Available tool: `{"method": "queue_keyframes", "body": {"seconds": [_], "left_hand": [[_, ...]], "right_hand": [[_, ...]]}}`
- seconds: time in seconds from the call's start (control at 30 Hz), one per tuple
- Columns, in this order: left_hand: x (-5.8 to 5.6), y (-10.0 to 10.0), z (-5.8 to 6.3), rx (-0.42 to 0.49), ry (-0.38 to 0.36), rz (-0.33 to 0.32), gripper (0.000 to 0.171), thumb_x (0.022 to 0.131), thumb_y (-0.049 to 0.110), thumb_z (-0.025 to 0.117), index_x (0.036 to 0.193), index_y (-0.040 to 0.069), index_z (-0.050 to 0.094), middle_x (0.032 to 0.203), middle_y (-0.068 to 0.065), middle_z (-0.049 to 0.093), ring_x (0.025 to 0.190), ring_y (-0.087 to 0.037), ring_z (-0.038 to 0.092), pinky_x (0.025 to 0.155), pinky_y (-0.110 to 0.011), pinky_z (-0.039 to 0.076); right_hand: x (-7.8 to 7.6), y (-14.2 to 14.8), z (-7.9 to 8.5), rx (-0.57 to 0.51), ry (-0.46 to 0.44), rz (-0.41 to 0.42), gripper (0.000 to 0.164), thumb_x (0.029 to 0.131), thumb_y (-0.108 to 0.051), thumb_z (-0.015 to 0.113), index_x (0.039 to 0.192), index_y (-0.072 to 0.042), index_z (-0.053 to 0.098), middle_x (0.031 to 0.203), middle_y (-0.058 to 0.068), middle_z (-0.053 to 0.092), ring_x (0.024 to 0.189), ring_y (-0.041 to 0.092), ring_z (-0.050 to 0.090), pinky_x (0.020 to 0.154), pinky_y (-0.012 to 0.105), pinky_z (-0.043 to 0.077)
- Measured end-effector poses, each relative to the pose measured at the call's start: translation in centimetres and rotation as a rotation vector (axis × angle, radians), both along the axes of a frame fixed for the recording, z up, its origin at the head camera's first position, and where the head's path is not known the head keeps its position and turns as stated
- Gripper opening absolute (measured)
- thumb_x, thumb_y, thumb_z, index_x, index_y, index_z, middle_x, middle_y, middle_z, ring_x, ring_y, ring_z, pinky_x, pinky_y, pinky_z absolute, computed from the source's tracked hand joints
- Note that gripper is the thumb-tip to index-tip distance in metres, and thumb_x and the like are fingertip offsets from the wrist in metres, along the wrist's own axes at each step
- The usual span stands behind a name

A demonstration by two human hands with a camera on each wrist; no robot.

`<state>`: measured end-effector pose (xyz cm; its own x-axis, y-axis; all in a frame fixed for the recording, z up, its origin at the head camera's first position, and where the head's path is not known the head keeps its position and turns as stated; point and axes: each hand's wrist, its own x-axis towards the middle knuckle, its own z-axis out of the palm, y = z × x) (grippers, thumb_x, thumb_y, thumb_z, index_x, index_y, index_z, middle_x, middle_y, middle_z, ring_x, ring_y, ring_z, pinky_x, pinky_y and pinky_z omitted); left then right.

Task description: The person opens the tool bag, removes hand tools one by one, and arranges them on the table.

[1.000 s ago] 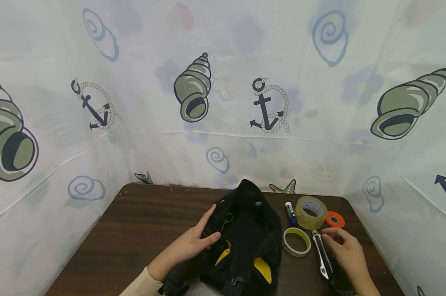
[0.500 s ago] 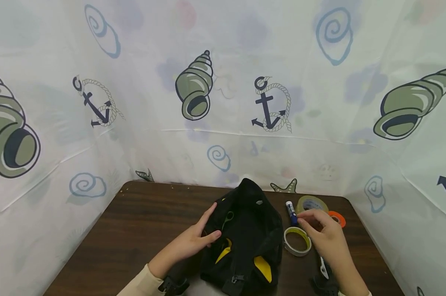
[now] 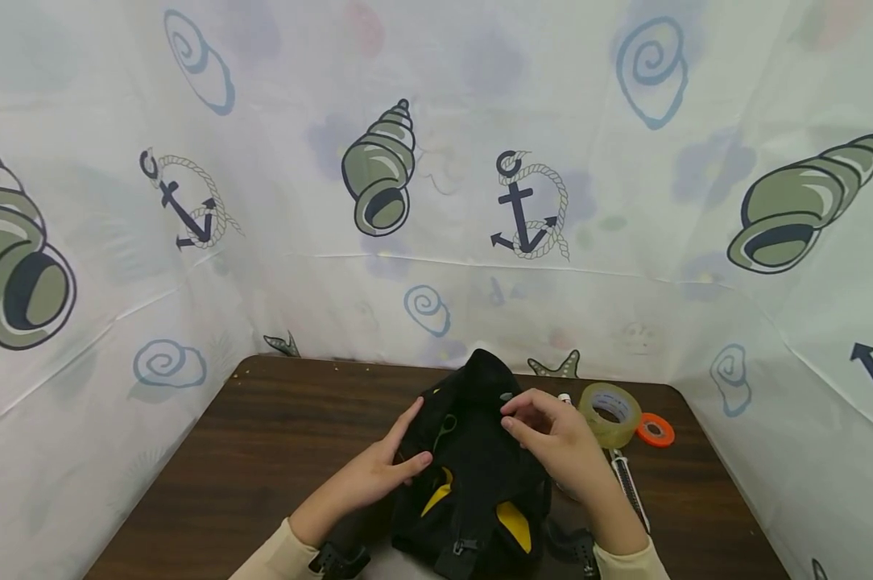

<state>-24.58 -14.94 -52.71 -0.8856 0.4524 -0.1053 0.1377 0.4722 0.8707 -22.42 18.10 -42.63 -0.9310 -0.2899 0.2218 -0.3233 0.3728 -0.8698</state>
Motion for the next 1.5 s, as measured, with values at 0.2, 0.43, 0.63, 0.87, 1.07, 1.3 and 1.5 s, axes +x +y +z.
{"method": "queue_keyframes", "body": {"seconds": [0.2,0.43,0.63,0.87,1.07,1.3,1.5], "left_hand": [[-0.1,0.0,-0.1,0.012,-0.005,-0.006,0.088,0.11,0.055,0.06,0.173,0.053,-0.002,0.109,-0.003,0.076,0.096,-0.021,0.074,0.094,-0.047,0.058],[0.0,0.0,0.0,0.011,-0.006,-0.01,0.087,0.11,0.057,0.06,0.17,0.059,-0.003,0.108,-0.006,0.076,0.096,-0.024,0.074,0.092,-0.045,0.058],[-0.1,0.0,0.1,0.007,-0.006,-0.005,0.09,0.11,0.055,0.06,0.174,0.05,-0.004,0.108,-0.004,0.076,0.095,-0.023,0.074,0.09,-0.045,0.058],[0.0,-0.1,0.1,0.007,-0.008,-0.009,0.092,0.109,0.059,0.06,0.174,0.049,-0.005,0.112,-0.004,0.076,0.097,-0.024,0.074,0.092,-0.046,0.059],[-0.1,-0.1,0.0,0.015,-0.016,-0.01,0.09,0.111,0.054,0.06,0.174,0.05,-0.005,0.113,-0.004,0.076,0.096,-0.021,0.075,0.093,-0.047,0.059],[-0.1,-0.2,0.1,-0.005,-0.01,0.003,0.087,0.111,0.056,0.058,0.17,0.059,-0.005,0.118,-0.005,0.076,0.096,-0.018,0.075,0.093,-0.05,0.06],[-0.1,-0.2,0.2,-0.007,-0.017,0.008,0.085,0.11,0.059,0.058,0.168,0.062,-0.005,0.116,-0.005,0.075,0.096,-0.019,0.074,0.092,-0.049,0.059]], "right_hand": [[-1.7,-2.3,0.0,0.026,-0.079,0.051,0.021,0.106,-0.027,0.075,0.12,-0.012,0.073,0.096,0.009,0.069,0.081,0.03,0.069,0.077,0.033,0.061],[-3.7,-4.5,0.0,0.096,-0.187,0.016,0.02,0.105,-0.026,0.076,0.119,-0.013,0.073,0.095,0.006,0.071,0.081,0.027,0.072,0.082,0.041,0.062],[-5.7,-6.6,-0.7,0.159,-0.305,0.016,0.029,0.106,-0.019,0.072,0.13,-0.005,0.065,0.101,0.014,0.071,0.081,0.024,0.072,0.085,0.044,0.064],[-8.1,-8.2,-3.4,0.184,-0.424,0.037,0.045,0.1,-0.015,0.078,0.135,0.001,0.054,0.097,0.01,0.068,0.078,0.022,0.068,0.077,0.037,0.059],[-9.4,-8.6,-6.1,0.203,-0.466,0.038,0.052,0.099,-0.018,0.08,0.137,0.001,0.05,0.09,0.009,0.063,0.077,0.026,0.065,0.076,0.038,0.054],[-10.5,-8.3,-9.4,0.24,-0.554,0.045,0.09,0.097,-0.027,0.084,0.163,0.004,0.03,0.146,0.029,0.057,0.119,0.043,0.067,0.114,0.063,0.049],[-11.3,-8.2,-11.1,0.178,-0.594,0.067,0.106,0.096,-0.026,0.084,0.171,0.005,0.016,0.172,0.034,0.03,0.154,0.055,0.04,0.125,0.068,0.036]]}}
